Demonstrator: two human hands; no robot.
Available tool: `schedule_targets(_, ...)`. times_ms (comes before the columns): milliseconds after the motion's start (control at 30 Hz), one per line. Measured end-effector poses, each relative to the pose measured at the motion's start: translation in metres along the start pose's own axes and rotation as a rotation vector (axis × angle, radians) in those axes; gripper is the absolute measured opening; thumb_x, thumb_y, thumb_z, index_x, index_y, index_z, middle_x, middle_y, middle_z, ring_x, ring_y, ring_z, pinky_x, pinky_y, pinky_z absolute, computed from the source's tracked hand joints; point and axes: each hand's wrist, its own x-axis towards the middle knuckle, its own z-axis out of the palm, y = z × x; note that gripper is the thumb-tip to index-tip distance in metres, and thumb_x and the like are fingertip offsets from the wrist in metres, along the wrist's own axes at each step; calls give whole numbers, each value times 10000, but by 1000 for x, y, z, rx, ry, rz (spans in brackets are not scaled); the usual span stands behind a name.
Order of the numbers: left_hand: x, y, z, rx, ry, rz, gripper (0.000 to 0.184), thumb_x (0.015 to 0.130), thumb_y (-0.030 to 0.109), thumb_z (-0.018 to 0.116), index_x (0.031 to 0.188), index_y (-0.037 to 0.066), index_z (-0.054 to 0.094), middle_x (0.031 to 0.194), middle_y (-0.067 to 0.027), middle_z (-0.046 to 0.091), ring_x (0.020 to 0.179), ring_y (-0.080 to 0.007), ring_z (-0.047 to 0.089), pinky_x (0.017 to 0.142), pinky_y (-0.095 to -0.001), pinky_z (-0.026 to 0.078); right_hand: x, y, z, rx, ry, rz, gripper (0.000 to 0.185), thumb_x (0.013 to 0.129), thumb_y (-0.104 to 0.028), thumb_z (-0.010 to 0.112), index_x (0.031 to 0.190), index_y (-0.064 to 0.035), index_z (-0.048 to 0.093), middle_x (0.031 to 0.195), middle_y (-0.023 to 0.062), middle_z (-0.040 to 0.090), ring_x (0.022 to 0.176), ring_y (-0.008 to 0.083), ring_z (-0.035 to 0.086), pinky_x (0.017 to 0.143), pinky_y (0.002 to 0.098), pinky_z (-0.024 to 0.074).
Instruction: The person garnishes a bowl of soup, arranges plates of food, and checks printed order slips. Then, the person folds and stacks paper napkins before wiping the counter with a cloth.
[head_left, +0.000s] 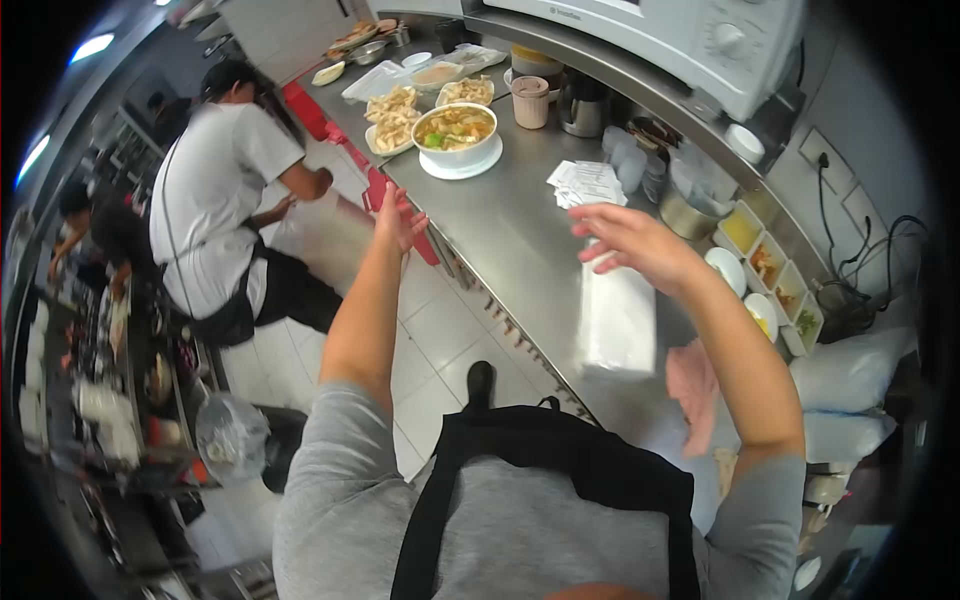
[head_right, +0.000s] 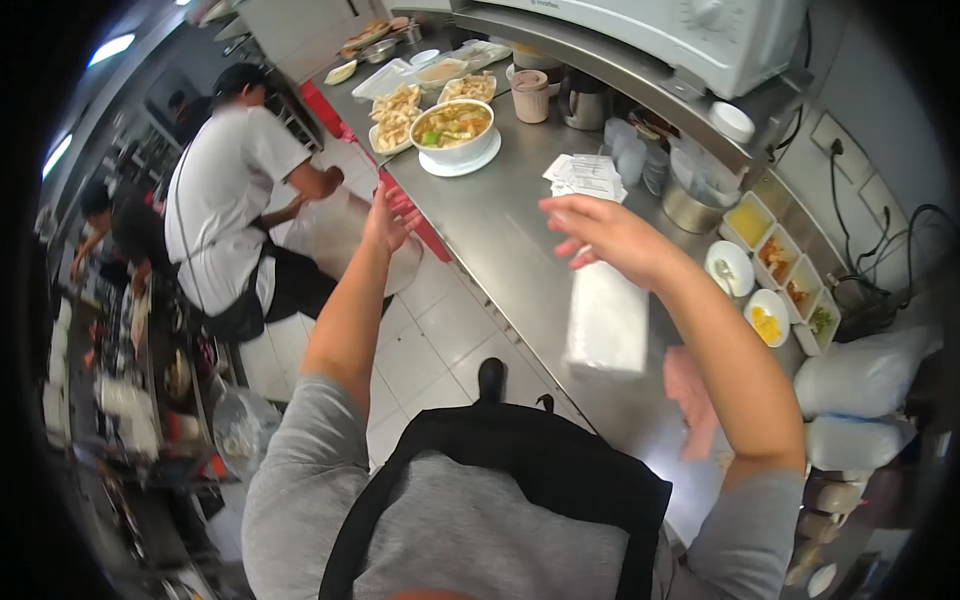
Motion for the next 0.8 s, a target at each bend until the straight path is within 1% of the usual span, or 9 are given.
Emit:
schedule_targets(200,99,24,4,37,-30,-125,663,872,564,517,1412,240,308,1414,-181,238,1097,-355,465,871,-474,482,254,67,-7,322,372,307,758,884,-600,464,1434,-112,281,1415,189,308,1189,325,445,970,442,391)
schedule_targets(300,138,36,14,121,-96,-134,658,876,575,501,1427,297,272,1433,-167,231,1065,-329,502,838,-460,500,338,79,-6,357,515,346,795,862,-667,420,1453,-166,244,1423,176,314,1226,349,410,1040,488,300)
schedule_targets(400,160,45,26,236,-206,-166,654,908,599,396,1436,270,198,1405,-133,296,1098,-324,510,843,-483,492,396,91,-8,380,523,247,701,884,-672,326,1417,-216,329,1305,80,478,1132,262,497,891,440,436)
schedule_targets(500,171,53,29,346,-288,-215,601,941,573,321,1418,227,203,1359,-123,353,1075,-321,526,844,-496,489,425,104,-18,413,471,287,652,899,-655,296,1357,-211,430,1156,77,588,986,203,578,779,420,488)
schedule_targets(533,166,57,35,347,-244,-215,560,959,545,290,1402,211,216,1303,-120,400,1040,-323,542,837,-504,491,428,107,-14,409,578,257,601,914,-621,316,1285,-192,516,1047,77,633,856,185,609,669,415,504)
schedule_targets(633,164,63,34,347,-284,-210,571,953,554,301,1405,215,217,1277,-122,409,1009,-318,548,822,-505,497,425,112,-10,408,672,246,565,942,-559,325,1290,-159,518,1125,90,612,951,205,595,751,406,494)
schedule_targets(667,173,58,27,351,-333,-218,610,950,546,303,1461,273,109,1413,-135,343,1049,-336,559,859,-542,461,424,112,-3,442,731,129,531,971,-480,324,1287,-101,521,1207,116,584,1061,229,566,866,374,456)
schedule_targets(767,164,62,29,418,-314,-173,617,953,535,314,1465,270,95,1442,-130,290,1085,-349,526,848,-527,475,427,135,-3,332,818,-6,505,989,-413,320,1288,-54,512,1266,140,551,1139,232,527,953,337,400)
schedule_targets(800,154,64,33,412,-321,-145,650,922,568,378,1441,240,166,1367,-134,313,1066,-349,496,794,-486,511,421,135,0,301,846,-28,489,993,-387,321,1273,-40,522,1263,145,553,1128,236,537,955,334,401)
